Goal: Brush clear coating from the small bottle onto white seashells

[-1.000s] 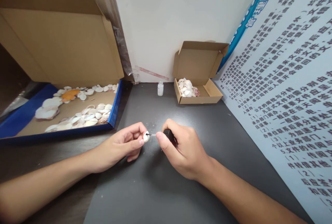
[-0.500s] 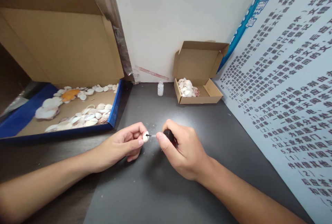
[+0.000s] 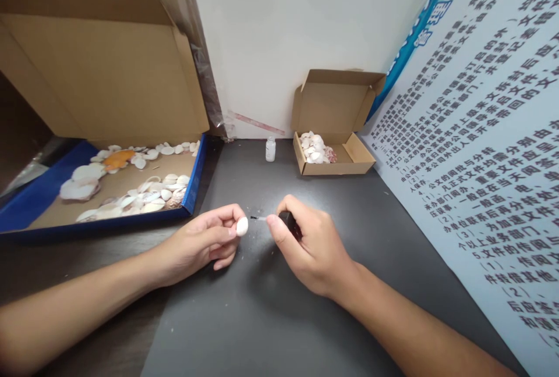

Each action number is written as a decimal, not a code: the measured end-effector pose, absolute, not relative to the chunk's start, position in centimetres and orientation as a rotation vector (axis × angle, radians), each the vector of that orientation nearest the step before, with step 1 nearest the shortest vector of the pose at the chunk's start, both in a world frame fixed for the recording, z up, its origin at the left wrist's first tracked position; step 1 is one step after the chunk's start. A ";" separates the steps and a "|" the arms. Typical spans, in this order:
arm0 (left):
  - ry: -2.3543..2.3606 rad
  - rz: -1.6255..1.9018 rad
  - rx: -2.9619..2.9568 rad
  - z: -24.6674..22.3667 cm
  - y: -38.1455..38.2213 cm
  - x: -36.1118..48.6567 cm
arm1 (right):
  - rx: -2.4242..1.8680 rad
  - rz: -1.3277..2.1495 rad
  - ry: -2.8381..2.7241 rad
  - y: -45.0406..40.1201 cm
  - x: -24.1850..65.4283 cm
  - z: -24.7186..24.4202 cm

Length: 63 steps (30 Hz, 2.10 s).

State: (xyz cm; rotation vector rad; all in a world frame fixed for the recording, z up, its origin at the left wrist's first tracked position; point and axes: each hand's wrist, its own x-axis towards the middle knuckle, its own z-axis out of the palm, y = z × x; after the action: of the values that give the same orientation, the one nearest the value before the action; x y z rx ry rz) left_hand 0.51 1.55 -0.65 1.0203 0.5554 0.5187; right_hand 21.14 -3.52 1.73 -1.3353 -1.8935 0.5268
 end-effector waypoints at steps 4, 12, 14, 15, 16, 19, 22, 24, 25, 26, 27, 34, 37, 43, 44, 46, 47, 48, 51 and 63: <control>0.560 0.520 1.009 -0.5 1.5 0.5 | -1.244 0.613 -1.965 -3.6 21.2 1.8; 0.577 0.518 0.980 -0.3 1.5 0.6 | -1.252 0.594 -1.965 -3.4 21.1 1.7; 0.568 0.517 0.971 -0.3 1.5 0.6 | -1.251 0.600 -2.008 -3.4 21.1 1.7; 0.568 0.517 0.967 -0.3 1.5 0.7 | -1.278 0.583 -2.004 -3.4 21.1 1.7; 0.569 0.518 0.961 -0.2 1.5 0.7 | -1.312 0.561 -1.985 -3.4 21.2 1.7; 0.579 0.524 0.939 0.0 1.4 0.7 | -1.326 0.552 -1.939 -3.5 21.2 1.7; 0.586 0.529 0.924 0.1 1.4 0.7 | -1.246 0.636 -1.982 -3.6 21.2 1.7; 0.594 0.529 0.923 0.2 1.4 0.7 | -1.238 0.664 -2.008 -3.6 21.2 1.7; 0.595 0.527 0.925 0.2 1.4 0.7 | -1.257 0.649 -2.007 -3.6 21.2 1.7; 0.595 0.527 0.928 0.2 1.4 0.7 | -1.284 0.623 -1.997 -3.6 21.2 1.7; 0.591 0.525 0.932 0.2 1.4 0.7 | -1.311 0.589 -1.977 -3.5 21.2 1.7; 0.568 0.503 0.955 -0.1 1.5 0.6 | -1.237 0.654 -1.982 -3.5 21.2 1.7; 0.575 0.490 0.963 -0.2 1.6 0.6 | -1.321 0.604 -1.962 -3.4 21.1 1.6; 0.579 0.485 0.977 -0.3 1.6 0.5 | -1.285 0.610 -1.929 -3.4 21.1 1.7; 0.579 0.485 0.981 -0.3 1.6 0.5 | -1.261 0.629 -1.941 -3.5 21.2 1.7; 0.580 0.485 0.990 -0.3 1.5 0.5 | -1.226 0.661 -1.958 -3.7 21.2 1.7; 0.580 0.486 0.995 -0.4 1.5 0.5 | -1.210 0.674 -1.966 -3.7 21.2 1.7; 0.580 0.487 0.999 -0.4 1.5 0.5 | -1.195 0.686 -1.974 -3.7 21.2 1.7; 0.575 0.490 1.002 -0.5 1.5 0.5 | -1.183 0.685 -1.996 -3.7 21.1 1.7; 0.553 0.477 1.024 -0.4 1.6 0.4 | -1.268 0.624 -1.962 -3.6 21.1 1.7</control>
State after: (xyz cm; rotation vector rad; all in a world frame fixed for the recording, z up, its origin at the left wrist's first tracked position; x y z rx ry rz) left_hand 0.45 1.57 -0.45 1.0240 0.5533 0.4773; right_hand 21.08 -3.59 1.75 -1.2683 -1.9625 0.6243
